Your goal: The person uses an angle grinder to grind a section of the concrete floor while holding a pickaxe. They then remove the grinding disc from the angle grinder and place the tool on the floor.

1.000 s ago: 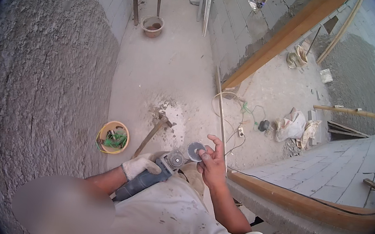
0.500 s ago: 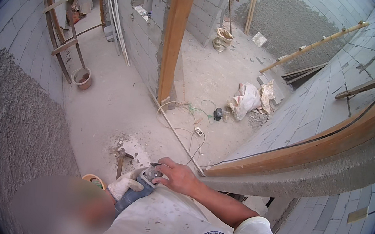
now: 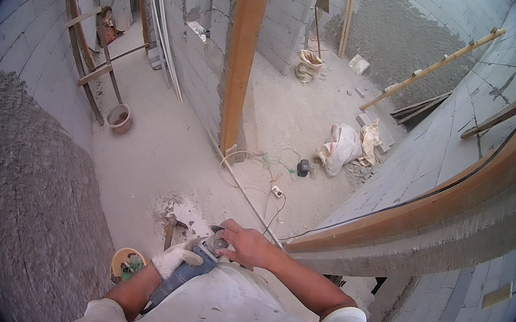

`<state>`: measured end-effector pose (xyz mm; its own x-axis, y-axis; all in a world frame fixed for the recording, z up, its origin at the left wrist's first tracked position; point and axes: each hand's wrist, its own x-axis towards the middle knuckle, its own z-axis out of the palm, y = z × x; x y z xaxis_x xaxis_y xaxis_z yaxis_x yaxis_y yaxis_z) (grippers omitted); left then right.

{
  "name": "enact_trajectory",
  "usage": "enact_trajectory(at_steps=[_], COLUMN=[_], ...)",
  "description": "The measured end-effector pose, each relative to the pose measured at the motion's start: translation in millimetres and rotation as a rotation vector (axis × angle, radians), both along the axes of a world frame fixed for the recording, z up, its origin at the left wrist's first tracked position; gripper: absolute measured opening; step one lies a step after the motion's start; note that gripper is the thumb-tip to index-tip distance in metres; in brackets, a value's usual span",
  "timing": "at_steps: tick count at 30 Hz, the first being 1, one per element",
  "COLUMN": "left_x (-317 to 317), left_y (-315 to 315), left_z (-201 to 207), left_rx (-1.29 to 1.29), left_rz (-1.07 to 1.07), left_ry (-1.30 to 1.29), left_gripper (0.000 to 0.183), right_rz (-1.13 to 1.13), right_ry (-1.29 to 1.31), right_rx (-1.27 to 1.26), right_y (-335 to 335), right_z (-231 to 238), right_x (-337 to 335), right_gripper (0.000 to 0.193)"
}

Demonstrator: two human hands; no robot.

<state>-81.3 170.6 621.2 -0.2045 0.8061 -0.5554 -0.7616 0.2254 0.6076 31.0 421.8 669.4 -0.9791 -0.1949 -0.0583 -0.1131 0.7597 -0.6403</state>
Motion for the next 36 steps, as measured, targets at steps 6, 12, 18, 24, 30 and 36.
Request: enact_trajectory(at_steps=[6,12,18,24,30,36], left_x=[-7.3,-12.1,-19.0,-27.9,-27.4,-21.2], left_y=[-22.4,-40.4,-54.3,-52.8,-37.1,-31.9], left_z=[-2.3,5.9,2.6,-4.5,8.9,0.9], left_rx=[0.051,0.042,0.030,0.026,0.014,0.050], left_rz=[0.076,0.074,0.093,0.012,0.027,0.033], left_ry=[-0.084,0.038,-0.011,0.051,0.061,0.039], left_gripper=[0.086,0.093,0.087,0.090,0.089,0.088], right_rz=[-0.020,-0.221,-0.314,-0.216,-0.266,-0.164], right_ry=[0.196,0.143,-0.090,-0.121,-0.026,-0.040], right_rx=[-0.142,-0.428,-0.479,-0.422,-0.106,-0.087], right_y=[-11.5,-25.6,-50.6,-40.9,-46.9,-25.2], right_z=[23.4,-12.1,-30.2,-4.4,-0.7,-7.6], right_x=[-14.8,-24.9,-29.4,-33.8,-35.0,-45.6], right_gripper=[0.032,0.028,0.026,0.025,0.025,0.025])
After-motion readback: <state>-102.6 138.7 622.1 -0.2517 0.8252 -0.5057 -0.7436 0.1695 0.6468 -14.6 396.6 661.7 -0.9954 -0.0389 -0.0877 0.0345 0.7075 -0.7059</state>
